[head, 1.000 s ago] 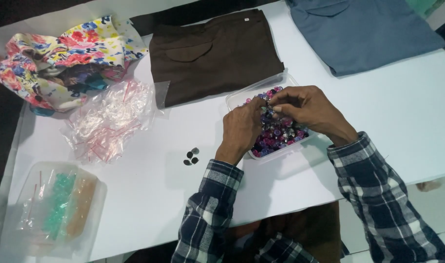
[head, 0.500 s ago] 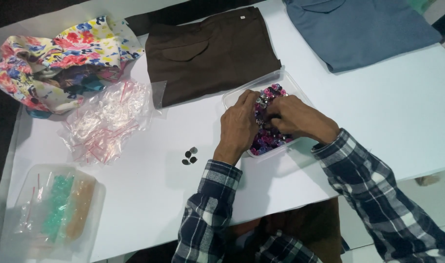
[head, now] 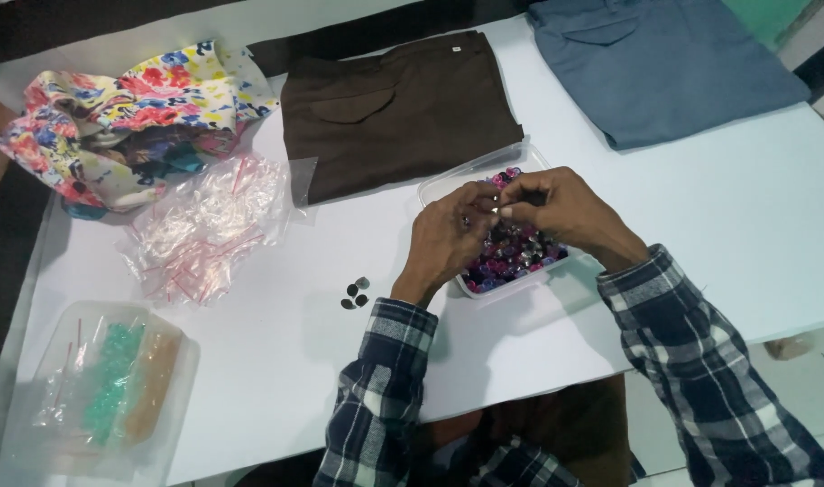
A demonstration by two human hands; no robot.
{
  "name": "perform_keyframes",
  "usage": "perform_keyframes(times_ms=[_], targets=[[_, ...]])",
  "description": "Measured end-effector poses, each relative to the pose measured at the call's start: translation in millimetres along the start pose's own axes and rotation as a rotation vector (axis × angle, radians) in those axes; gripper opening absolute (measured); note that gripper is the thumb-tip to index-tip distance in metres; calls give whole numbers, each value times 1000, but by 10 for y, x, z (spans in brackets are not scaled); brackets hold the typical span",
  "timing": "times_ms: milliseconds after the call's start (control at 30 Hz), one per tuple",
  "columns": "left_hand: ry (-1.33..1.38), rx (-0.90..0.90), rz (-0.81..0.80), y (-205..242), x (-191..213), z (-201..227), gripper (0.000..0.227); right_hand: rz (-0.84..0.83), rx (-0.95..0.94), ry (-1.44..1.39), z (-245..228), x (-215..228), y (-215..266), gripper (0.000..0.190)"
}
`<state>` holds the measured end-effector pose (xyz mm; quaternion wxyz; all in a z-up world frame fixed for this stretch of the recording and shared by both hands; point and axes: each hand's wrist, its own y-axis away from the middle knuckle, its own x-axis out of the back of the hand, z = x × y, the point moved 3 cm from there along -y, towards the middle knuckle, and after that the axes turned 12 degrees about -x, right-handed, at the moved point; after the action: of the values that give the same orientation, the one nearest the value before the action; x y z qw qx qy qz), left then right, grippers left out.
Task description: The person sorts colorful buttons from a plastic container, picking out specific colors and placing them on the table. They then place light green buttons into a small plastic bag and continue sorting black buttons from the container.
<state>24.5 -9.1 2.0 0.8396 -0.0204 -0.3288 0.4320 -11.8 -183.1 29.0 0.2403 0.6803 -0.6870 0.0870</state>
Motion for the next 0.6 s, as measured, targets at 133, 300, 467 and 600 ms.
perform_keyframes(times_ms=[133,300,467,600], targets=[[15,-3,52,-45,-37,-83,32,7,23,-33,-58,10,25,20],[-11,4,92,-15,-47,-113,31,-29,-22,-184,-46,-13,63,24],[-40,-20,135,-8,-25,4,30,27,1,-200,-51,6,69,25],[48,-45,179,-2,9,43,28,52,24,-191,-60,68,60,24]])
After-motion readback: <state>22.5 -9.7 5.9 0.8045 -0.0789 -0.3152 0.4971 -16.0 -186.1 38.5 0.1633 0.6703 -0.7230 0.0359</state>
